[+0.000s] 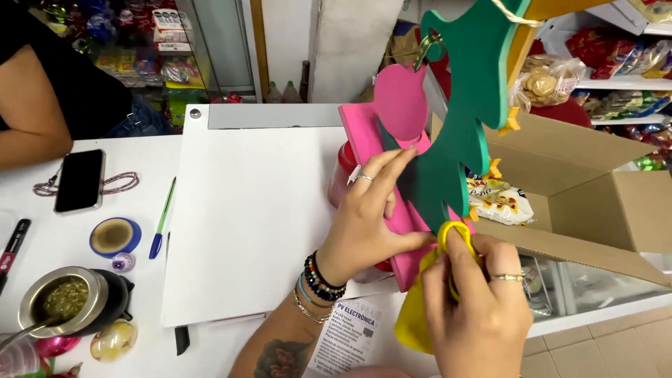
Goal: Cleaning a pink and green decorative stand and a gold ornament using a yellow cloth on a shop counter.
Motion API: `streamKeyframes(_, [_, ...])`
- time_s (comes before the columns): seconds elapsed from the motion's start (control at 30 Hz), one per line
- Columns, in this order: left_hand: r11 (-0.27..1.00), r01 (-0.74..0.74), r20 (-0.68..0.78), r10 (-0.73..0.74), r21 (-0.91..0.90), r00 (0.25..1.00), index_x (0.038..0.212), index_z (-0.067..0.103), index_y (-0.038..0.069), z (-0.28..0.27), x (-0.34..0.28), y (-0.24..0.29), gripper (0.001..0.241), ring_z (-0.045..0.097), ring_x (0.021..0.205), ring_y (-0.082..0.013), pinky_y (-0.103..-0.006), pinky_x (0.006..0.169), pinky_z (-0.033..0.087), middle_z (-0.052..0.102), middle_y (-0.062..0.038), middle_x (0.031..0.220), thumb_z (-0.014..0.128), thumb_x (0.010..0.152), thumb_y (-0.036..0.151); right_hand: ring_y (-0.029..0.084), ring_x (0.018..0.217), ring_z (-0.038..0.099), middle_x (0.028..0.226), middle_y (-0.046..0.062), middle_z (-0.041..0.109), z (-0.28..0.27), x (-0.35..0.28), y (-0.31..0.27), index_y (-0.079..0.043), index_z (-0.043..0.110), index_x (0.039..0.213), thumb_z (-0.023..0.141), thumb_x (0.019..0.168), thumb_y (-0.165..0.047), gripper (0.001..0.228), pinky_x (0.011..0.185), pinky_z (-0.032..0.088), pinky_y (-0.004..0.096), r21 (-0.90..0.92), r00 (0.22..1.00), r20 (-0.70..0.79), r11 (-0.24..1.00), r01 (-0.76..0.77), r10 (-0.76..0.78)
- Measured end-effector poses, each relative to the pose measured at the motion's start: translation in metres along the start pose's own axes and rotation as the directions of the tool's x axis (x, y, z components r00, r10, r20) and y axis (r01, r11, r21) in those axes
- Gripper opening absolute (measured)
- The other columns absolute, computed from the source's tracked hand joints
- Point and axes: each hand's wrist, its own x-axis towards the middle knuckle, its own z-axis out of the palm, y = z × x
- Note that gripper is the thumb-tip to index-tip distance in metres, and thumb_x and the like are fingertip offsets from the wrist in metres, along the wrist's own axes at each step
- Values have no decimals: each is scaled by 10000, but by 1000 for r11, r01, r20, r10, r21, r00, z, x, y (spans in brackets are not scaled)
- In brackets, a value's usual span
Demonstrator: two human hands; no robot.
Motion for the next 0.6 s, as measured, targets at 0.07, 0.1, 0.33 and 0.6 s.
streamKeyframes(0.07, [1000,3,1,-3,14,1000,1546,408,144,0,-1,-1,1000,453,632,-117,-247,761,544,477,-47,1478,926,702,276,237,791,613,1111,152,609,0,-10,-4,-16,755,1192,720,973,14,224,655,513,369,-48,999,16,998,-38,39])
streamKeyframes(0.1, [999,3,-2,-3,37,1000,1543,409,137,0,-1,-2,1010,454,630,-116,-256,766,551,478,-45,1479,937,699,309,231,795,612,1139,141,612,-1,-14,-6,-48,762,1228,735,976,-22,255,641,513,374,-88,997,25,993,-73,75])
streamKeyframes(0.33, [1000,3,-11,-4,-27,1000,1482,478,128,0,1,-5,859,471,593,-115,-261,771,547,501,-38,1460,877,735,270,295,892,685,1200,183,566,28,-9,-25,2,666,1343,765,971,-176,424,484,531,460,-360,997,20,931,-58,70])
streamKeyframes(0.6, [995,-98,-56,97,-15,994,1469,479,74,2,3,-11,784,602,1336,-237,-345,1096,543,510,-98,1473,853,798,230,338,759,679,1198,194,576,34,4,-33,-11,657,1338,685,958,-85,388,428,459,449,-446,997,-4,892,-70,76])
